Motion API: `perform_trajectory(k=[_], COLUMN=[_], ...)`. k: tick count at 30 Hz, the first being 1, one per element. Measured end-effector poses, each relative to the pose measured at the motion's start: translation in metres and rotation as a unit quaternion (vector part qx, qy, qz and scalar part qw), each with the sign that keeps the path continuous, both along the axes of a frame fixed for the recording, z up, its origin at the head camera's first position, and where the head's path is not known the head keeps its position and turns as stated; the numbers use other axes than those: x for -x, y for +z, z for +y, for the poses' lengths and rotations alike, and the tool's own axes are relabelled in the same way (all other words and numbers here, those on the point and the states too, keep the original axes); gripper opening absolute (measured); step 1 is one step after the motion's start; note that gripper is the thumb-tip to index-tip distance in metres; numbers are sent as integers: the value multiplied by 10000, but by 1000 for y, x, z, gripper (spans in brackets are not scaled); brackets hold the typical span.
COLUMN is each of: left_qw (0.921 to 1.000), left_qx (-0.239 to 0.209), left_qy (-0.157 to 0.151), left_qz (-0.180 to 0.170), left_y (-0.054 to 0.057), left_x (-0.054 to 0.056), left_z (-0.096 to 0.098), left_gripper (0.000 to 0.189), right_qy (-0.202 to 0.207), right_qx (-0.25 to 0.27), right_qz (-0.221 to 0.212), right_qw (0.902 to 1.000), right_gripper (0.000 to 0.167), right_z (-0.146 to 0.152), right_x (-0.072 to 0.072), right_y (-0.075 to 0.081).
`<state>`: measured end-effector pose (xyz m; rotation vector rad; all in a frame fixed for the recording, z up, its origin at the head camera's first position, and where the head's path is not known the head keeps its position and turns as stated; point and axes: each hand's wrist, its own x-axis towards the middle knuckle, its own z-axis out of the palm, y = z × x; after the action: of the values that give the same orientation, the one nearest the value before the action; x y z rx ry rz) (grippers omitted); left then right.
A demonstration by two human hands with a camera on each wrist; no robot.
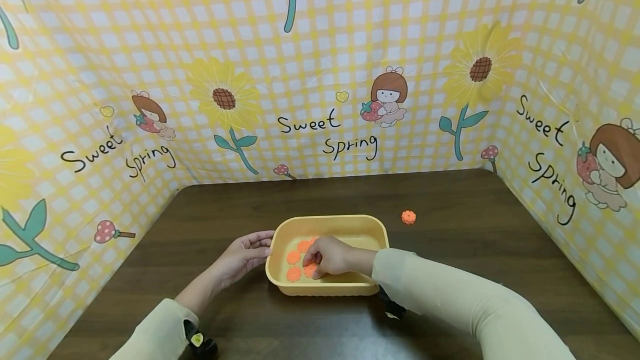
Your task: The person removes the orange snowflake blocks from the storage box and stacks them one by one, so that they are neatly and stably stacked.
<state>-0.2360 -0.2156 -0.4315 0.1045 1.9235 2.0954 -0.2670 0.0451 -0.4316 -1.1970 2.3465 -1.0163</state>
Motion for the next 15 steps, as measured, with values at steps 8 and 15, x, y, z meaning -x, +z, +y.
perform_trajectory(k=[8, 15], left_qw=[10000, 10000], left_qx=[-6, 22], left_qy=[3, -1], left_qz=[-5, -8], left_y=[1, 0], left_x=[0, 0], left_z=[0, 0], left_gripper=[56, 56], right_qy=[-60, 54], right_qx=[-83, -127], right_qz=[16, -52], right_qw=[9999, 9999], right_gripper=[25, 22], right_z=[1, 6], right_x=[0, 1], right_y=[5, 7])
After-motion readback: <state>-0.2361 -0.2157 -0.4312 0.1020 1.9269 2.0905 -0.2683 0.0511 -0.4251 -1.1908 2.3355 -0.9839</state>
